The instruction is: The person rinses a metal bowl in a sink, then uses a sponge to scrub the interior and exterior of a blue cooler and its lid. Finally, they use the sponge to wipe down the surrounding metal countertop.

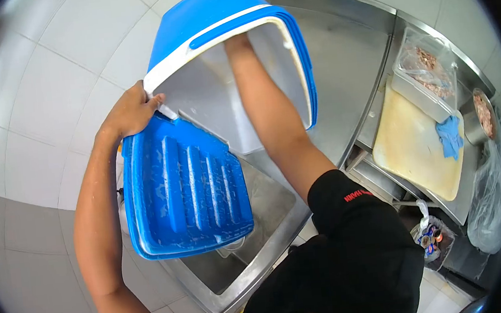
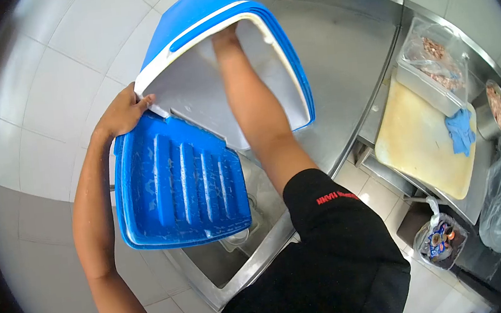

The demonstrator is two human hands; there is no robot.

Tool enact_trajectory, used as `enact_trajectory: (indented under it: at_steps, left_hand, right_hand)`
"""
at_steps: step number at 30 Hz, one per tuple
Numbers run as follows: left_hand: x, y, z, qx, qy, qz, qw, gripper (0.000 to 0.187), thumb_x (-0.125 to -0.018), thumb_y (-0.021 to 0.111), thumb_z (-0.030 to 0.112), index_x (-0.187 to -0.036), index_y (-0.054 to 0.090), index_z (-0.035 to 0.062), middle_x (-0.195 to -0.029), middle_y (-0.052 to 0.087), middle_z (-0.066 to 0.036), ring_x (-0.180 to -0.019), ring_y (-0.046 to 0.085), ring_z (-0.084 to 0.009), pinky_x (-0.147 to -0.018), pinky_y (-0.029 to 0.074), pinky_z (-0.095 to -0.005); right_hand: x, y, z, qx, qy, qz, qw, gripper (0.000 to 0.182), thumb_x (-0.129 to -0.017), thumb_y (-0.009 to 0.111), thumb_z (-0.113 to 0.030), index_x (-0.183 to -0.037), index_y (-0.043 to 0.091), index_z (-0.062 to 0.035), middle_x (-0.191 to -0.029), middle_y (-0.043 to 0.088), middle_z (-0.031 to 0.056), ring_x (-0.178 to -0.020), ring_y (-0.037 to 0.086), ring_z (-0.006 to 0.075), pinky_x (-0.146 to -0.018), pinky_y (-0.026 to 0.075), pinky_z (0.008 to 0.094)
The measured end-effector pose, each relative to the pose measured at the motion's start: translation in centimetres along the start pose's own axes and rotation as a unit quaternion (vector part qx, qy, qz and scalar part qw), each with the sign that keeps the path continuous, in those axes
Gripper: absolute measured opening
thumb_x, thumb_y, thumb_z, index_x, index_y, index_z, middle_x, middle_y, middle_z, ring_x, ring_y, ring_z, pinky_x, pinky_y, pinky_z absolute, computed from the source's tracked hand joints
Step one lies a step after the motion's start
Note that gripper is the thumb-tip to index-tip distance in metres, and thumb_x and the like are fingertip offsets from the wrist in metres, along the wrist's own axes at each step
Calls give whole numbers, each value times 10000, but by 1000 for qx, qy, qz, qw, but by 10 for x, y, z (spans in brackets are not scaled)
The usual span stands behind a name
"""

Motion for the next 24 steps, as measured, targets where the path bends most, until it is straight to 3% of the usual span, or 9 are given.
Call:
enact_trajectory:
  at_steps: [5, 6, 9, 12, 15, 17, 19, 21, 24]
  left_hand:
    - [-10, 14, -39, 35, 26, 31, 999, 401, -867, 594, 269, -1087, 533, -60, -837, 627, -191, -784, 613, -274, -712, 465, -377]
    - [-6, 9, -27, 1, -45, -4, 999, 407, -854, 617, 270, -1093, 540, -51, -865, 634, -186, -805, 612, -271, -731, 467, -370]
    - [-58, 44, -124, 42, 18, 36, 998, 403, -831, 634, 259, -1076, 559, -52, -917, 646, -204, -857, 621, -292, -770, 469, -371]
    - [-88, 28, -156, -12, -2, 43, 999, 448, -757, 687, 271, -1043, 585, -57, -989, 648, -230, -933, 627, -316, -810, 473, -384]
    - [-114, 14, -187, -70, -51, 52, 995, 509, -691, 741, 304, -1021, 603, -58, -981, 648, -238, -923, 632, -319, -800, 485, -401]
    - [-110, 8, -182, -48, -114, 10, 992, 491, -710, 732, 291, -1037, 616, -58, -937, 659, -211, -906, 639, -293, -791, 500, -385]
    - [-99, 8, -200, 240, -53, -92, 965, 613, -733, 728, 300, -1186, 539, -68, -1031, 635, -200, -971, 623, -261, -827, 513, -364]
    - [-48, 2, -186, 353, -38, -7, 935, 737, -776, 701, 335, -1314, 403, -70, -1168, 566, -225, -1064, 583, -257, -902, 496, -352]
    - [5, 13, -182, 322, -70, 11, 944, 802, -813, 655, 400, -1363, 313, -72, -1272, 475, -255, -1124, 542, -284, -976, 445, -348]
  right_hand:
    - [68, 62, 21, 67, -3, 122, 990, 324, -966, 400, -284, -1202, 519, -96, -1195, 573, 57, -1119, 525, 203, -977, 438, 432]
    - [81, 60, 24, 53, 7, 171, 984, 321, -967, 403, -281, -1200, 518, -94, -1191, 575, 59, -1118, 525, 202, -978, 439, 433]
    - [111, 12, 42, -111, 87, 329, 934, 306, -964, 424, -233, -1190, 495, -40, -1181, 565, 110, -1046, 560, 255, -898, 488, 459]
    - [177, -5, 66, -4, 166, 168, 972, 307, -947, 461, -297, -1151, 512, -74, -1039, 602, 99, -882, 599, 254, -761, 515, 446]
    - [260, 7, 77, 175, 307, 194, 915, 289, -972, 418, -314, -1086, 548, -81, -983, 599, 73, -815, 584, 205, -668, 498, 364]
    - [307, -17, 60, 243, 384, 185, 871, 344, -958, 451, -316, -1197, 527, -81, -1053, 599, 65, -942, 578, 169, -825, 467, 341]
    - [340, -29, 23, 295, 420, 200, 834, 363, -940, 498, -304, -1234, 514, -91, -1075, 595, 71, -952, 582, 175, -824, 480, 348]
    - [366, -47, -25, 328, 466, 249, 783, 402, -925, 525, -307, -1263, 498, -91, -1108, 588, 78, -974, 586, 186, -822, 500, 345]
    - [379, -68, -105, 354, 495, 154, 778, 449, -920, 520, -338, -1291, 476, -88, -1128, 581, 92, -1002, 588, 208, -807, 525, 331]
Point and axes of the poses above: each hand's wrist, its own x-axis away from the middle knuckle, its own y-axis out of the palm, z = x × y, the point moved 1 cm from there along -x, towards the middle knuckle
